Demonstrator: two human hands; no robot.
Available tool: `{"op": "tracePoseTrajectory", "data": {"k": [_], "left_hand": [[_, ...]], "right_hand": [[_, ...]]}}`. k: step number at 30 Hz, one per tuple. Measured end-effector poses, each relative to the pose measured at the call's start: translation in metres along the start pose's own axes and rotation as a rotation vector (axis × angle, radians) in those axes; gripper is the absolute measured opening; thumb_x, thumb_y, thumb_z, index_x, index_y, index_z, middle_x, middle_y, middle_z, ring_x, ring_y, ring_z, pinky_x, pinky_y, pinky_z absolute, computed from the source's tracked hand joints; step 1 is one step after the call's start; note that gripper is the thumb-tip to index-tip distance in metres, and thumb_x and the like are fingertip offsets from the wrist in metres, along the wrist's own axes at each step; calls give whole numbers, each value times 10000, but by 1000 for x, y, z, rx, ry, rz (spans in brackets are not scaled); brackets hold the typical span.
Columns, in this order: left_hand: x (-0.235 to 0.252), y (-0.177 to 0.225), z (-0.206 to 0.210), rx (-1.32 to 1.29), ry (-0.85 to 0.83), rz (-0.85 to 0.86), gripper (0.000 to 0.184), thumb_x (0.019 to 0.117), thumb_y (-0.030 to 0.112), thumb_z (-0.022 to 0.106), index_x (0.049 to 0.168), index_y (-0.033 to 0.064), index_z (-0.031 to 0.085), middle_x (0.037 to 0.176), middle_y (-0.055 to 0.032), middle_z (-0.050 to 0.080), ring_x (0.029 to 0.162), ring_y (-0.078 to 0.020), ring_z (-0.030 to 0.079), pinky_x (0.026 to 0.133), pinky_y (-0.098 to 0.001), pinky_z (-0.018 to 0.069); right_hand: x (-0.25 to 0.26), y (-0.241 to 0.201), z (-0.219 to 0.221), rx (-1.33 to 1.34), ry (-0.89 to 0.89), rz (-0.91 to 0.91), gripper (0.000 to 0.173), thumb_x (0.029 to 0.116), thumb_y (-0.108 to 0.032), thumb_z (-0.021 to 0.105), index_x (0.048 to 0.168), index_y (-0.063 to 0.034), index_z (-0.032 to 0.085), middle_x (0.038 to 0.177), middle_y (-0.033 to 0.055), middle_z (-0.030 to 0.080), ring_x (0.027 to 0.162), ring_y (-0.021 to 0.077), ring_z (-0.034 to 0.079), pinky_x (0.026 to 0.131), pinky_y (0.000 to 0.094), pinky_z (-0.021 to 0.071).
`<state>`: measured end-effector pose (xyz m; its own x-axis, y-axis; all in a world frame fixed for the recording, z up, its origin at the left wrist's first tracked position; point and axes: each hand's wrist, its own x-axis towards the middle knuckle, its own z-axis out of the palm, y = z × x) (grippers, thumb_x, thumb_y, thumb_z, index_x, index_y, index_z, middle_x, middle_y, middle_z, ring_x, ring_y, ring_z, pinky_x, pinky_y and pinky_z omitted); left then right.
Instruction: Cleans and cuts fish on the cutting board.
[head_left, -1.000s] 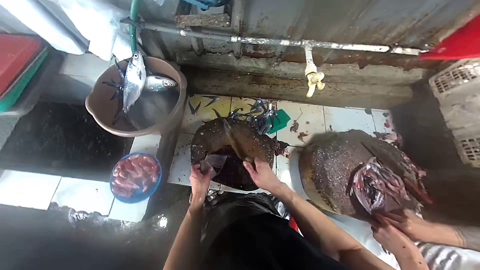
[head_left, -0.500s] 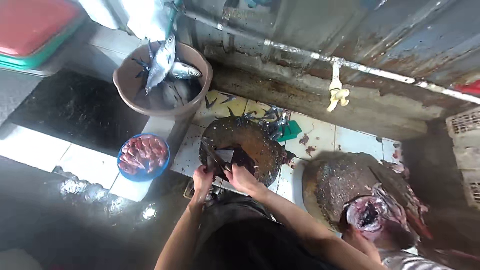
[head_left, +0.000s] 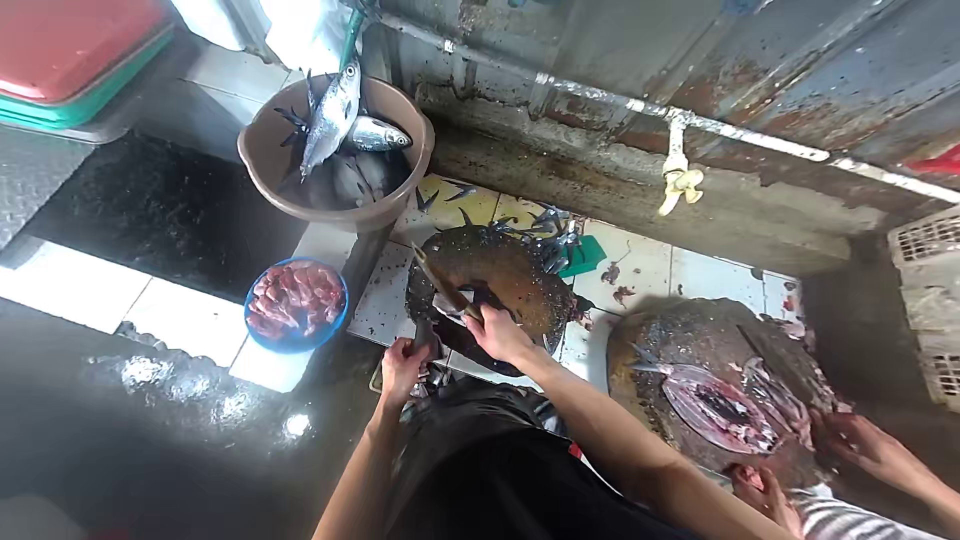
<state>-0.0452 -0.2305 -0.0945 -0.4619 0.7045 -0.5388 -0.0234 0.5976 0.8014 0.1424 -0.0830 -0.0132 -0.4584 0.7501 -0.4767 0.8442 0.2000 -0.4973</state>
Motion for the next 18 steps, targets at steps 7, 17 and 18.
{"op": "tracePoseTrajectory", "data": {"k": [7, 17, 18], "left_hand": [[-22, -72, -21, -178, 67, -279, 410, 1051, 299, 602, 1280, -41, 599, 1034, -197, 700, 762, -239, 691, 714, -421, 602], [-3, -96, -3, -527, -105, -462, 474, 1117, 352, 388, 1469, 41, 453, 1246, -213, 680, 998, -310, 709, 853, -480, 578], [-1, -98, -5, -413, -91, -499, 438, 1105, 327, 441, 1413, 24, 514, 1193, -208, 697, 930, -295, 706, 804, -471, 575]], "right_hand": [[-5, 35, 8, -262, -108, 94, 604, 1062, -536, 403, 1381, -41, 539, 1213, 246, 668, 1133, 426, 673, 923, 614, 555], [-5, 93, 14, 358, -291, 253, 616, 1040, -597, 484, 1242, -26, 595, 806, 130, 637, 631, 250, 641, 636, 455, 581], [-2, 112, 4, 398, -243, 314, 617, 1039, -600, 484, 1247, -30, 598, 793, 121, 629, 613, 242, 630, 621, 446, 576]]}}
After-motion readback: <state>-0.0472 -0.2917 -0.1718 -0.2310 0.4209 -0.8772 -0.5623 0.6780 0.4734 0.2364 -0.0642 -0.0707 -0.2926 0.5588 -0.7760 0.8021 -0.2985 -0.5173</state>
